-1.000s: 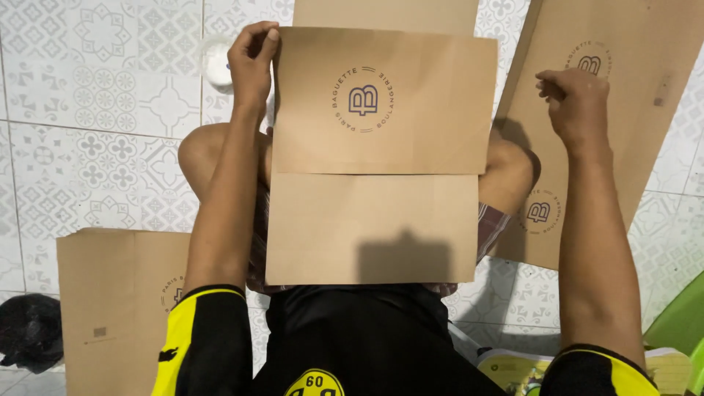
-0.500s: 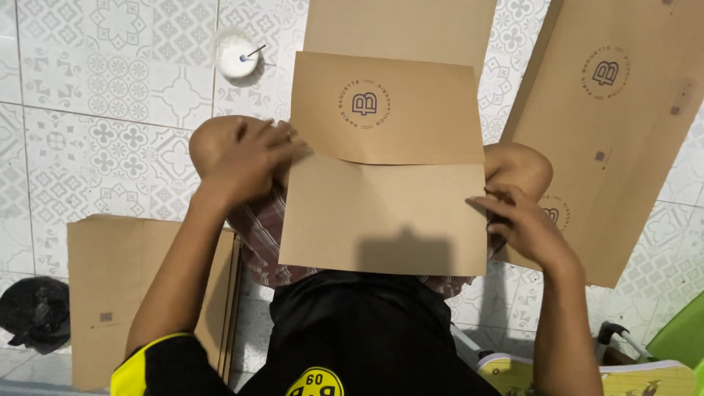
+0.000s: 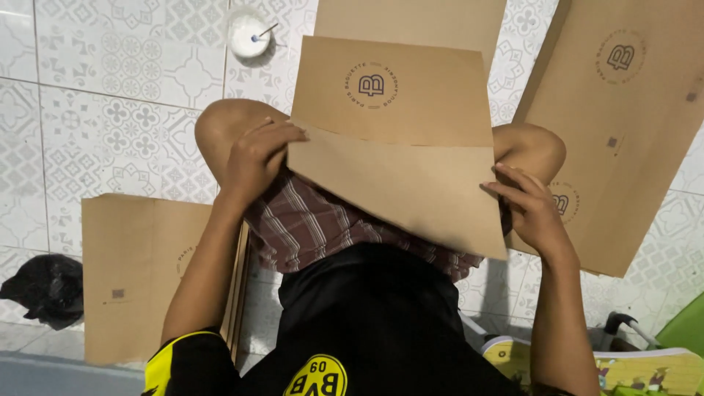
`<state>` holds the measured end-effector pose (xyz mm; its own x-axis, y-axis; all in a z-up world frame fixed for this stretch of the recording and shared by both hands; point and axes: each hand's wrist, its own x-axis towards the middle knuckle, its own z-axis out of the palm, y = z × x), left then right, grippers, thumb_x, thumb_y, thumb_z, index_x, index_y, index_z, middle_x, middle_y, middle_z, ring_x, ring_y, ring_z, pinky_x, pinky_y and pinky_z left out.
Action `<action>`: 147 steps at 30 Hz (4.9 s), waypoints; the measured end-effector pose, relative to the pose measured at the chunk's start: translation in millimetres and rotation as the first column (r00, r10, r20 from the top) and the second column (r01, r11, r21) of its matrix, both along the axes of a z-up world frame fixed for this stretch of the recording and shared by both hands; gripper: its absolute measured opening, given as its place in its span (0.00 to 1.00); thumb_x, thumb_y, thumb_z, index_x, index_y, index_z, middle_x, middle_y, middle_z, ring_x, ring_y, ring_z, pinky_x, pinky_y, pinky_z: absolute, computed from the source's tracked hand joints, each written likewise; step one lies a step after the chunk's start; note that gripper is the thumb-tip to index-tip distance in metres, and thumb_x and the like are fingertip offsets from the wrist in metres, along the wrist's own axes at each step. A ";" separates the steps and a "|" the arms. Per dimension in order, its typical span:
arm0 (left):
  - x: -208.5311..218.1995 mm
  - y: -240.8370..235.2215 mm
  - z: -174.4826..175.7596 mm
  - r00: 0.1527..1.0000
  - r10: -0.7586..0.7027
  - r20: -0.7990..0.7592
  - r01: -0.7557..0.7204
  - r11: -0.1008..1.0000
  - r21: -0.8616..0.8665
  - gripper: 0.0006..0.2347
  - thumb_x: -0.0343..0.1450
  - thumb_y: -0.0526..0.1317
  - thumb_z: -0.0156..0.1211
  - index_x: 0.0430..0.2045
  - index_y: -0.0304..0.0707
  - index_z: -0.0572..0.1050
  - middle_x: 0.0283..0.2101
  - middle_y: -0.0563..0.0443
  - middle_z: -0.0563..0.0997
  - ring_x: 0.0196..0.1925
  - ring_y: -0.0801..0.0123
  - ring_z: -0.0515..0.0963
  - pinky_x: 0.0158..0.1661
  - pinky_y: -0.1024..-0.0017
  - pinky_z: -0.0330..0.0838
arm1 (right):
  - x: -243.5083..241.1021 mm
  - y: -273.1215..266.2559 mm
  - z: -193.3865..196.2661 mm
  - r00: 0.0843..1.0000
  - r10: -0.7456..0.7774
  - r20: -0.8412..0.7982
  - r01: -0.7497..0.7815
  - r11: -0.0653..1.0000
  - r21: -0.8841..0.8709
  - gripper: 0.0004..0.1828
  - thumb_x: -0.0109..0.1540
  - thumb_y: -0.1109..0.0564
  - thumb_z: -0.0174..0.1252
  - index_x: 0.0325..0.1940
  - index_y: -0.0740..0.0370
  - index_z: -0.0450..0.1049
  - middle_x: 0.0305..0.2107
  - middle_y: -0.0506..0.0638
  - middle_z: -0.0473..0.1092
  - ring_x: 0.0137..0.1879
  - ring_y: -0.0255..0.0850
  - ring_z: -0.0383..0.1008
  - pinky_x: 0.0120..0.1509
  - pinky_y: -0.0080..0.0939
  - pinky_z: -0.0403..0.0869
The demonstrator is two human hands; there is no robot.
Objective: The person sits on the floor and folds a flat brown paper bag into its three-dimensional shape. They use a small brush to apply white glue from a container onto the bag's seam, then press the edges together to secure the fold.
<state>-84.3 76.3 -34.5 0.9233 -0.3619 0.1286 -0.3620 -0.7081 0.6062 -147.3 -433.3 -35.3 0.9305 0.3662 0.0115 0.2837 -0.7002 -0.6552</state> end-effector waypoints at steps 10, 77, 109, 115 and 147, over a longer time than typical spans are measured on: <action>39.8 -13.6 -3.7 0.963 0.252 -0.098 -0.269 0.931 -0.246 0.04 0.75 0.33 0.67 0.31 0.48 0.82 0.28 0.56 0.82 0.34 0.63 0.84 0.39 0.68 0.75 | 20.6 -15.9 -30.9 0.890 -0.423 -0.167 0.455 0.844 0.286 0.03 0.67 0.63 0.65 0.40 0.58 0.77 0.39 0.51 0.66 0.49 0.45 0.65 0.56 0.47 0.64; 62.3 -52.5 -6.4 0.856 -0.105 0.506 0.054 0.992 0.113 0.09 0.75 0.50 0.76 0.46 0.58 0.85 0.47 0.62 0.88 0.49 0.62 0.82 0.64 0.44 0.52 | 146.7 154.6 17.9 0.933 0.352 -0.072 -0.355 0.875 -0.330 0.24 0.62 0.59 0.61 0.64 0.53 0.77 0.45 0.56 0.80 0.47 0.57 0.79 0.43 0.55 0.74; 67.3 -125.3 -5.2 0.822 -0.241 0.516 0.164 0.968 0.191 0.03 0.77 0.40 0.67 0.33 0.50 0.83 0.26 0.58 0.84 0.33 0.67 0.82 0.59 0.49 0.64 | 110.5 120.9 9.0 0.775 0.301 0.555 -0.190 0.950 -0.250 0.07 0.64 0.66 0.70 0.45 0.60 0.81 0.36 0.50 0.81 0.40 0.44 0.82 0.42 0.43 0.79; 68.4 -122.7 -10.6 0.823 -0.238 0.516 0.167 0.969 0.182 0.05 0.78 0.43 0.68 0.32 0.51 0.82 0.25 0.59 0.83 0.30 0.68 0.79 0.58 0.50 0.66 | 97.9 61.4 9.7 0.809 0.248 0.533 -0.130 0.960 -0.250 0.07 0.66 0.71 0.68 0.44 0.62 0.82 0.35 0.52 0.80 0.40 0.47 0.82 0.45 0.47 0.79; 142.9 -8.5 -74.6 0.775 -0.305 0.554 0.077 0.915 0.396 0.15 0.65 0.25 0.67 0.44 0.40 0.79 0.47 0.56 0.86 0.52 0.62 0.87 0.39 0.71 0.81 | 128.2 -3.3 -76.9 0.846 0.201 0.494 0.107 0.844 -0.525 0.32 0.59 0.83 0.57 0.62 0.59 0.76 0.61 0.50 0.77 0.59 0.40 0.83 0.32 0.39 0.78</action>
